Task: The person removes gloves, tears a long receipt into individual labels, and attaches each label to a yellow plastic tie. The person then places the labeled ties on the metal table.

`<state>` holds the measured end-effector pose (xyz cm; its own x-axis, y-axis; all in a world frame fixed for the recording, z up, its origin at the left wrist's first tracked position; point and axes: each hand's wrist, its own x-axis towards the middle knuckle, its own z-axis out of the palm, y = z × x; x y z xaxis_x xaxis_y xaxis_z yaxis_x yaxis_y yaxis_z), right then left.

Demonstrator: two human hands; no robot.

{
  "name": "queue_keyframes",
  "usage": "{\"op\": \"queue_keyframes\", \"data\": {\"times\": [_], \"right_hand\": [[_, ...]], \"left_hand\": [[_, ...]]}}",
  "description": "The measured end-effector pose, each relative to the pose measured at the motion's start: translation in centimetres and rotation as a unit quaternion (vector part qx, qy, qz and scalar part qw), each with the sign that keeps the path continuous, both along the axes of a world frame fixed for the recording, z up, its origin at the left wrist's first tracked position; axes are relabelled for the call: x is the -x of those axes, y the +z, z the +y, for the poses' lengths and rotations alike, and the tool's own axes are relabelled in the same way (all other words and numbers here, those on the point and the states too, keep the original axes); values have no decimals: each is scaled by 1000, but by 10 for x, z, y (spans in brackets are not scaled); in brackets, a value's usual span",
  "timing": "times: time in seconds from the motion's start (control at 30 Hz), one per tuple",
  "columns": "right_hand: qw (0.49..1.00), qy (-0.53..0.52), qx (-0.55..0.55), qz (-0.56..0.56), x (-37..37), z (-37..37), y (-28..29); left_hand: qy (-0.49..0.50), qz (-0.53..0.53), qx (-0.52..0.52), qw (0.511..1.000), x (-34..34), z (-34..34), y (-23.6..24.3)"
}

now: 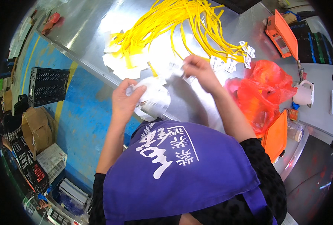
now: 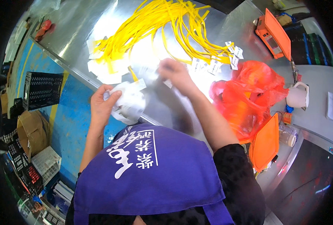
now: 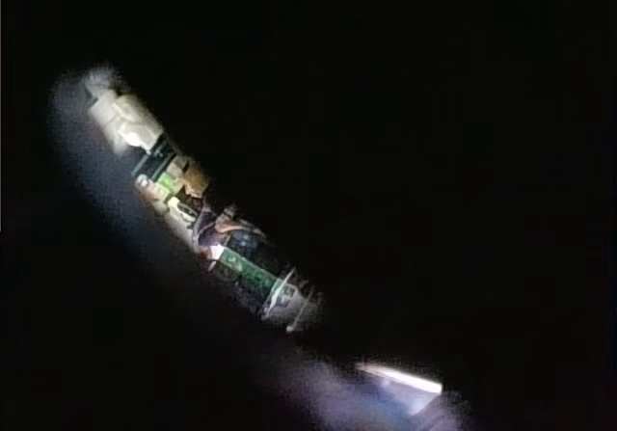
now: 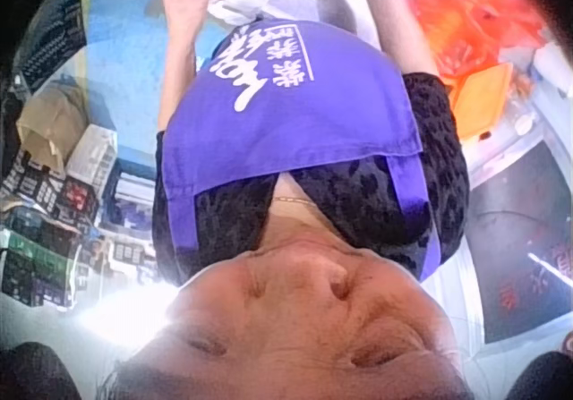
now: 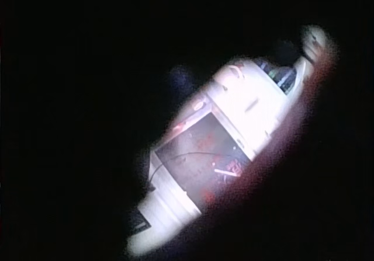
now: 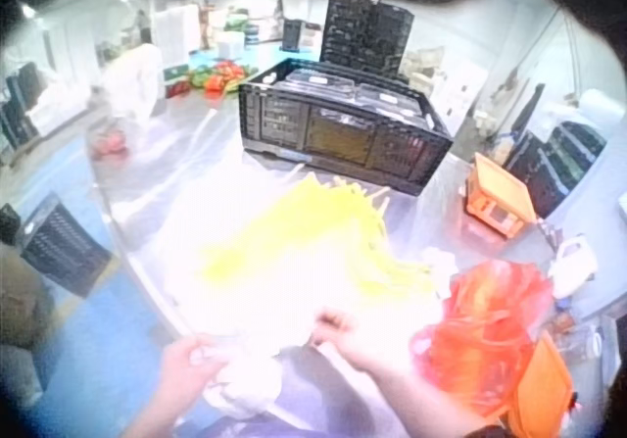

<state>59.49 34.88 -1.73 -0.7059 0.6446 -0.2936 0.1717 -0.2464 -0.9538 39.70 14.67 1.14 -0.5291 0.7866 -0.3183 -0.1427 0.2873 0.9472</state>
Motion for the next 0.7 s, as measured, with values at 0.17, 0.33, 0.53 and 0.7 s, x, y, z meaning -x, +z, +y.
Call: {"op": "queue_keyframes", "data": {"times": [0.17, 0.33, 0.53, 0.7], "right_hand": [[920, 178, -293, -188, -26, 61, 14], [863, 245, -343, -277, -18, 66, 5], [884, 203, -316, -277, -24, 62, -14], [882, 193, -329, -276, -30, 59, -27]], "left_hand": [[-7, 21, -9, 1000, 6, -4, -3], [-49, 40, 2, 998, 4, -7, -5], [-43, 27, 14, 999, 5, -11, -4], [-51, 29, 4, 998, 4, -8, -7]]}}
